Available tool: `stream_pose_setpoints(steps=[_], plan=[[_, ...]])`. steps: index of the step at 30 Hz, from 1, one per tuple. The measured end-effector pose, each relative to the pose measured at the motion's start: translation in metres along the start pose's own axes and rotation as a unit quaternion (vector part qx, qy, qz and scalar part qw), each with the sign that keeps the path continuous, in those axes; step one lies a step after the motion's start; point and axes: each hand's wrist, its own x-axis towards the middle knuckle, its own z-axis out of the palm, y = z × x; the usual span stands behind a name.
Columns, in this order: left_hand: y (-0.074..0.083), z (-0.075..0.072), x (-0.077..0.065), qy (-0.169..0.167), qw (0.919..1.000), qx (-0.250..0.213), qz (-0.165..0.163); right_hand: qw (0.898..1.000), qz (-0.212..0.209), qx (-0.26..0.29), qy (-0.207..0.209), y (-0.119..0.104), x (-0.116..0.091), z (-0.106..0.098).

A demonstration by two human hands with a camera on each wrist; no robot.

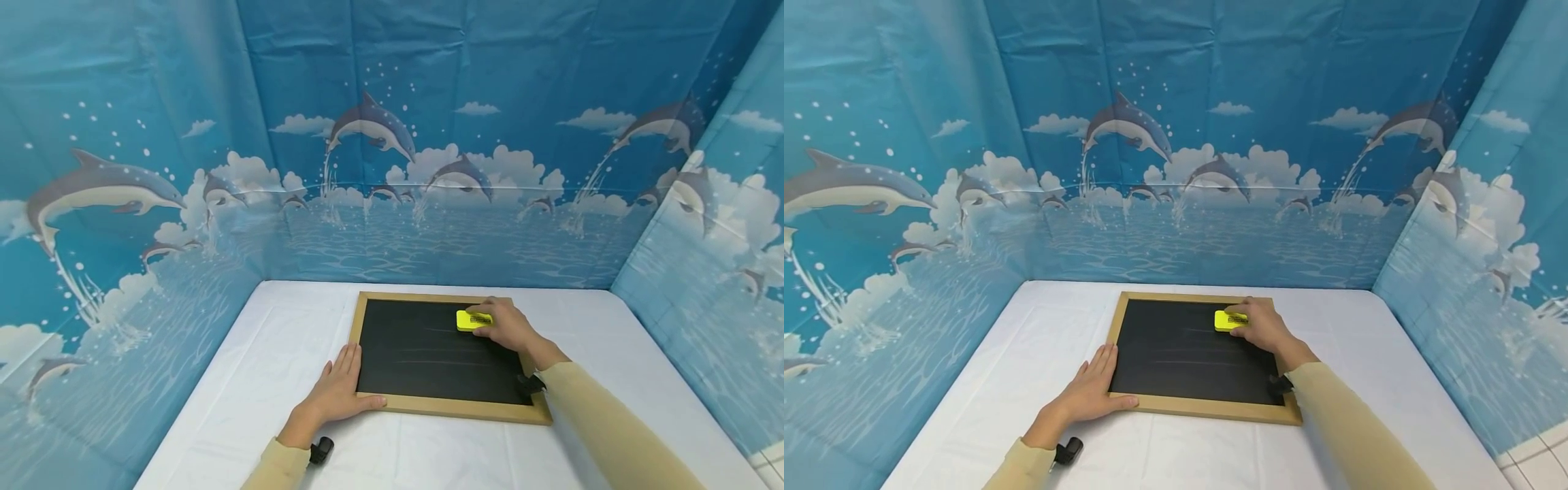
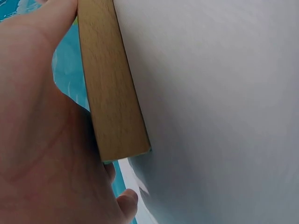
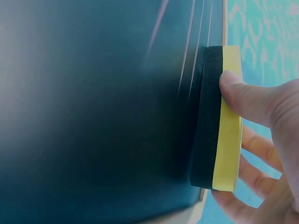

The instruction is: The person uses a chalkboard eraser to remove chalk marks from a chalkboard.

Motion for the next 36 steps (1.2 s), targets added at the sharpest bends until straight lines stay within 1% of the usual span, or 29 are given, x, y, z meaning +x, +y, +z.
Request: stream_pose_setpoints(steps=[3, 10, 12, 16, 21, 25, 31, 33, 36], plan=[[0.0, 0.0, 0.001, -0.001, 1.0, -0.001, -0.001, 1.0, -0.005, 0.007, -0.006, -0.007, 0.006, 0.003], [0.001, 0.001, 0.002, -0.007, 0.9999, -0.008, -0.004, 0.999, 0.015, 0.028, -0.026, -0.026, 0.019, 0.014], [0.001, 0.0, 0.002, -0.007, 0.9999, -0.005, -0.006, 0.999, 0.014, 0.029, -0.027, -0.031, 0.024, 0.018], [0.002, 0.0, 0.001, -0.008, 0.9999, -0.003, -0.011, 0.999, 0.013, 0.027, -0.028, -0.044, 0.036, 0.027], [0.002, 0.001, 0.002, -0.008, 0.9998, 0.0, -0.015, 0.999, 0.009, 0.026, -0.039, -0.06, 0.049, 0.036], [0.002, 0.002, 0.003, -0.004, 0.9999, -0.003, -0.013, 0.999, 0.002, 0.018, -0.05, -0.069, 0.059, 0.039], [0.002, -0.001, 0.003, -0.001, 0.9999, -0.008, -0.014, 0.998, 0.003, 0.012, -0.062, -0.07, 0.067, 0.037], [0.002, -0.001, 0.003, -0.001, 0.9999, -0.009, -0.014, 0.998, 0.004, 0.012, -0.065, -0.066, 0.065, 0.035], [0.0, -0.002, 0.002, -0.003, 0.9999, -0.01, -0.011, 0.997, 0.017, 0.019, -0.067, -0.056, 0.059, 0.031]])
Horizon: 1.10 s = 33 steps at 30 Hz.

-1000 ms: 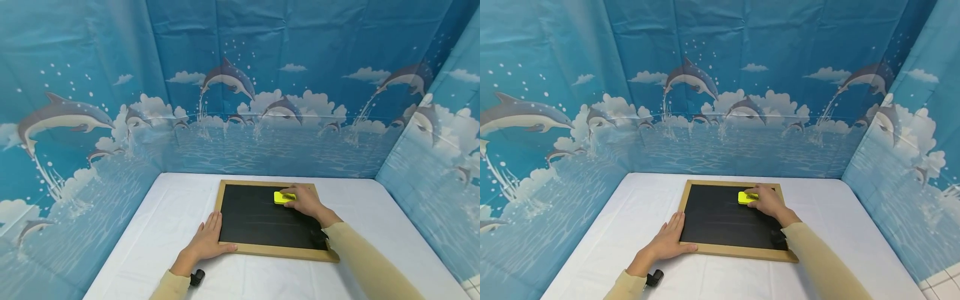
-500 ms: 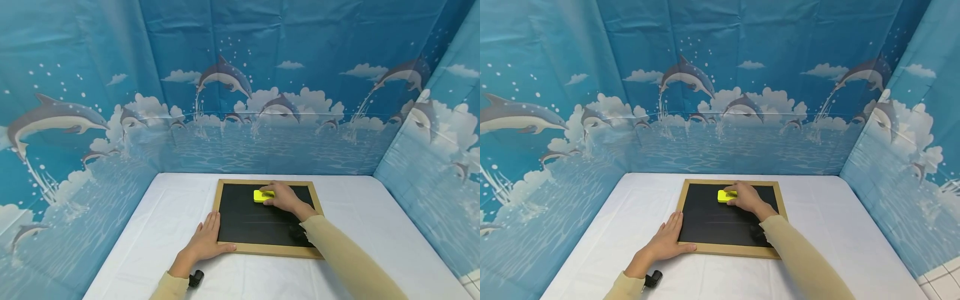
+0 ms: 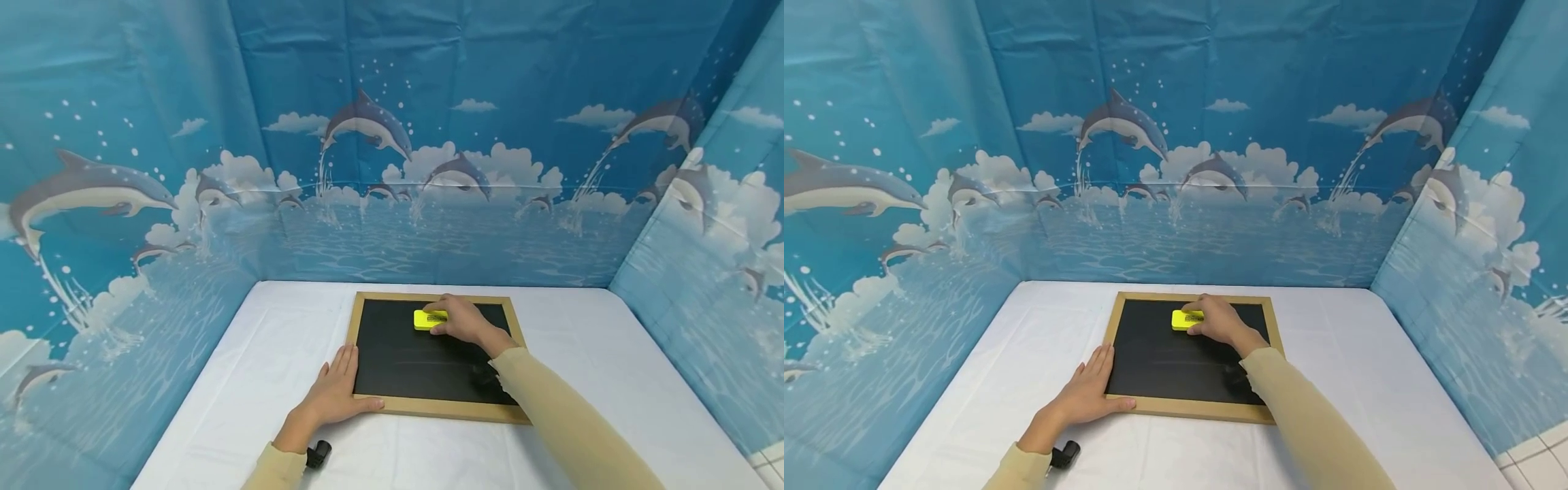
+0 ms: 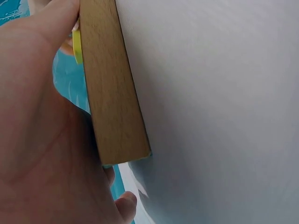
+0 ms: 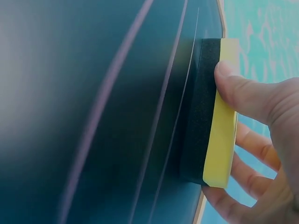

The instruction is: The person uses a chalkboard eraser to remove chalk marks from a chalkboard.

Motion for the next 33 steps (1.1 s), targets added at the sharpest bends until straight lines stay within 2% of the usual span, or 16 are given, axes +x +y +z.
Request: stream_pose_setpoints(steps=[8, 13, 16, 22, 26, 33], plan=[[-0.001, 0.0, 0.003, 0.0, 0.9998, 0.019, 0.005, 0.999, 0.022, 0.024, 0.0, 0.041, -0.032, -0.025], [0.0, 0.002, 0.004, -0.002, 0.9998, 0.017, 0.009, 1.0, 0.03, 0.007, 0.002, 0.062, -0.047, -0.036], [-0.001, 0.003, 0.003, -0.002, 0.9999, 0.011, 0.007, 0.999, 0.034, 0.001, 0.012, 0.067, -0.051, -0.037], [-0.001, 0.002, 0.0, -0.003, 1.0, 0.002, 0.0, 0.999, 0.026, 0.022, 0.013, 0.058, -0.045, -0.03], [0.0, 0.003, 0.0, -0.005, 1.0, -0.008, 0.001, 0.999, 0.023, 0.025, 0.009, 0.042, -0.034, -0.023], [0.0, 0.003, 0.0, -0.008, 0.9999, 0.002, -0.007, 1.0, 0.011, 0.016, 0.019, 0.01, -0.012, -0.002]])
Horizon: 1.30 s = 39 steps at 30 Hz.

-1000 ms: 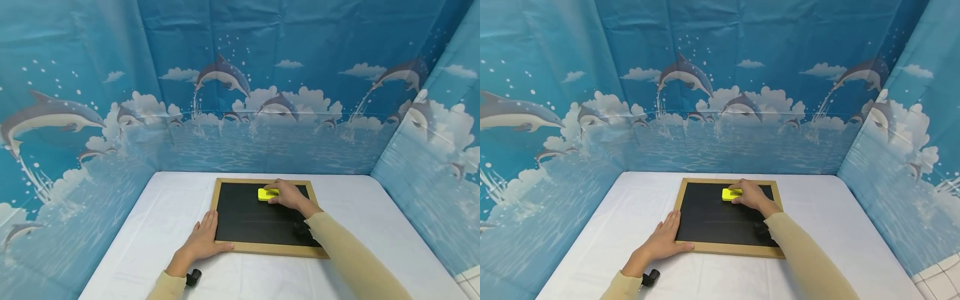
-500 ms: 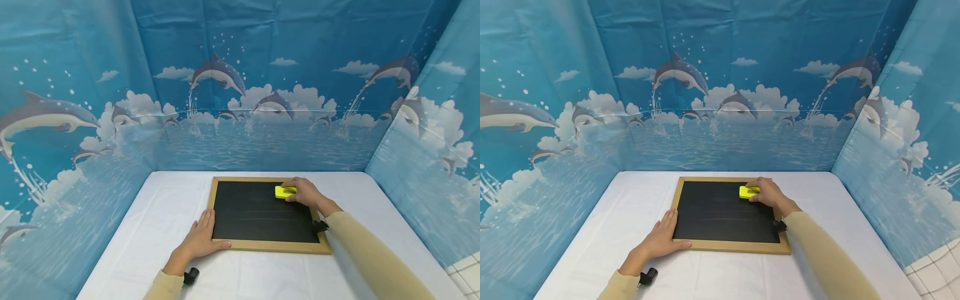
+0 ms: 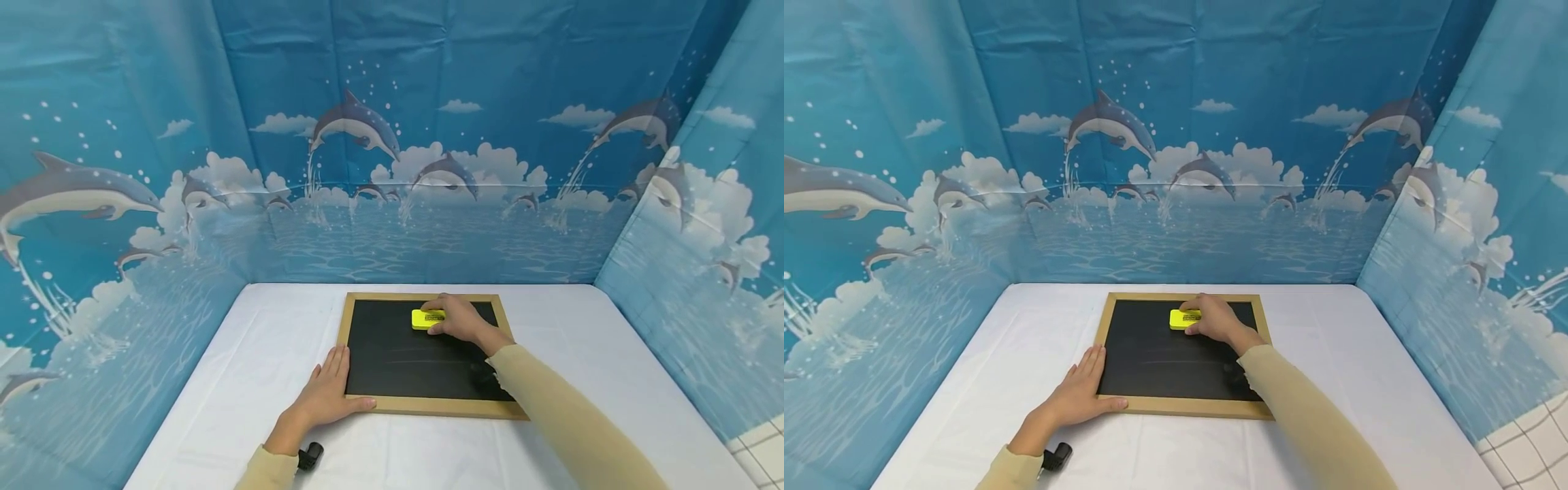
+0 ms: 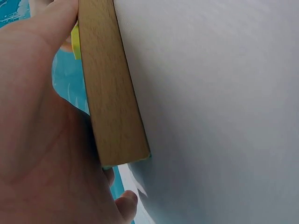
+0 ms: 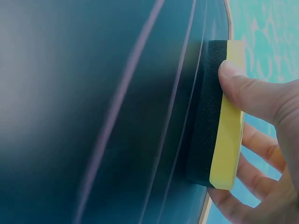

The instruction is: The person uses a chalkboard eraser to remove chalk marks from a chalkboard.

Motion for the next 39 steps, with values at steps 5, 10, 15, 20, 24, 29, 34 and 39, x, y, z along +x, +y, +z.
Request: stream_pose_setpoints(steps=[5, 10, 15, 20, 24, 29, 34, 39], plan=[[-0.001, -0.002, 0.0, 0.001, 1.0, -0.002, -0.003, 1.0, -0.009, -0.005, 0.002, -0.024, 0.014, 0.013], [-0.002, -0.002, 0.001, -0.004, 1.0, 0.001, -0.008, 1.0, -0.025, -0.006, -0.002, -0.042, 0.024, 0.019], [-0.001, -0.003, 0.002, 0.004, 1.0, 0.004, -0.003, 0.999, -0.031, -0.019, 0.002, -0.048, 0.028, 0.018], [0.002, -0.002, 0.002, -0.004, 1.0, -0.004, 0.0, 0.999, -0.025, -0.021, -0.007, -0.04, 0.021, 0.017], [0.003, 0.0, 0.003, -0.008, 0.9999, -0.01, 0.005, 1.0, -0.019, -0.012, -0.01, -0.024, 0.012, 0.01], [0.001, 0.0, 0.005, 0.001, 1.0, 0.005, 0.008, 1.0, -0.001, 0.002, -0.004, 0.004, -0.001, -0.007], [0.001, -0.002, 0.004, 0.005, 0.9999, -0.003, 0.012, 1.0, 0.016, 0.002, 0.0, 0.033, -0.017, -0.022], [-0.002, 0.001, 0.002, 0.002, 1.0, -0.007, 0.006, 1.0, 0.013, -0.011, 0.004, 0.051, -0.03, -0.028]])
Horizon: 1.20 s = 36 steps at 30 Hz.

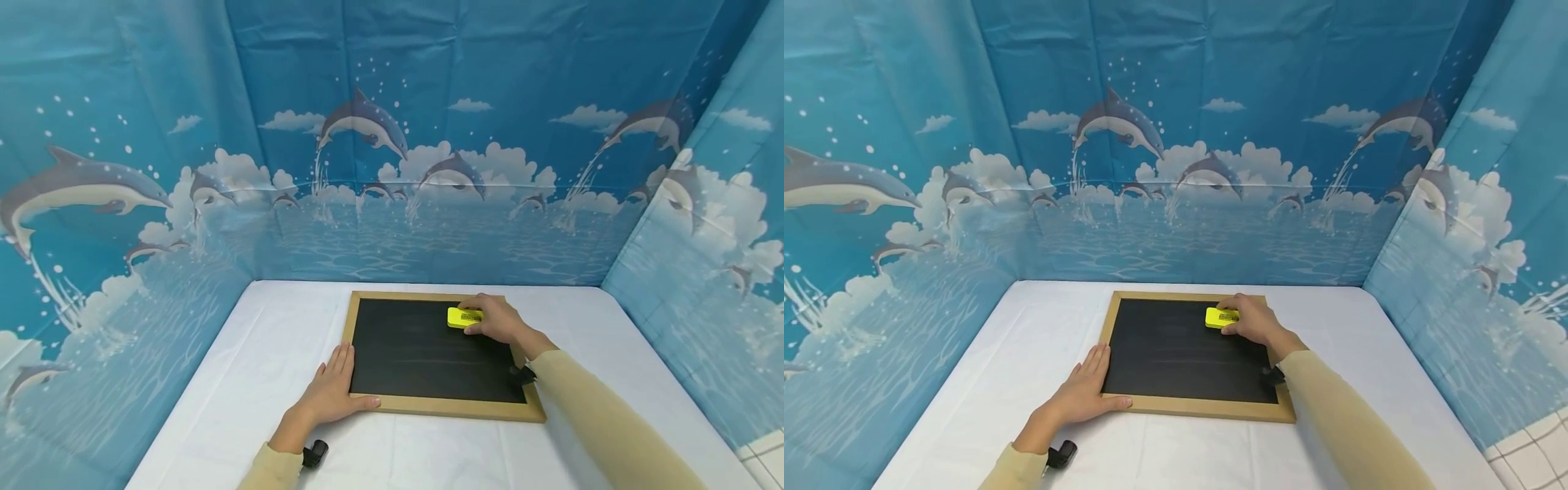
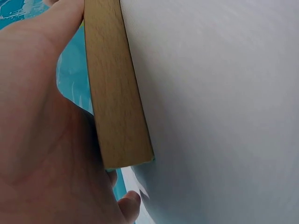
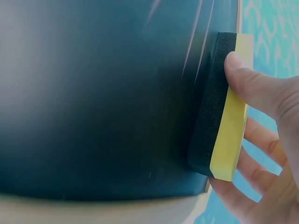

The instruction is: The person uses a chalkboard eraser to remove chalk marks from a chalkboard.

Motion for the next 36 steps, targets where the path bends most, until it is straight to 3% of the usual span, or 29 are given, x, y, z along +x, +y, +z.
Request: stream_pose_setpoints(steps=[13, 18, 23, 36], plan=[[0.0, -0.003, -0.007, 0.014, 0.9999, -0.01, 0.001, 1.0, -0.002, -0.013, 0.014, 0.006, -0.023, -0.019], [0.0, -0.006, -0.007, 0.017, 0.9997, -0.013, 0.007, 0.999, 0.021, -0.036, -0.004, 0.019, -0.039, -0.026], [0.0, -0.004, -0.007, 0.011, 0.9999, -0.006, 0.0, 0.999, 0.019, -0.033, -0.012, 0.026, -0.051, -0.026], [0.005, -0.002, -0.005, 0.007, 0.9999, -0.015, 0.004, 0.999, 0.001, -0.033, -0.001, 0.019, -0.053, -0.024]])
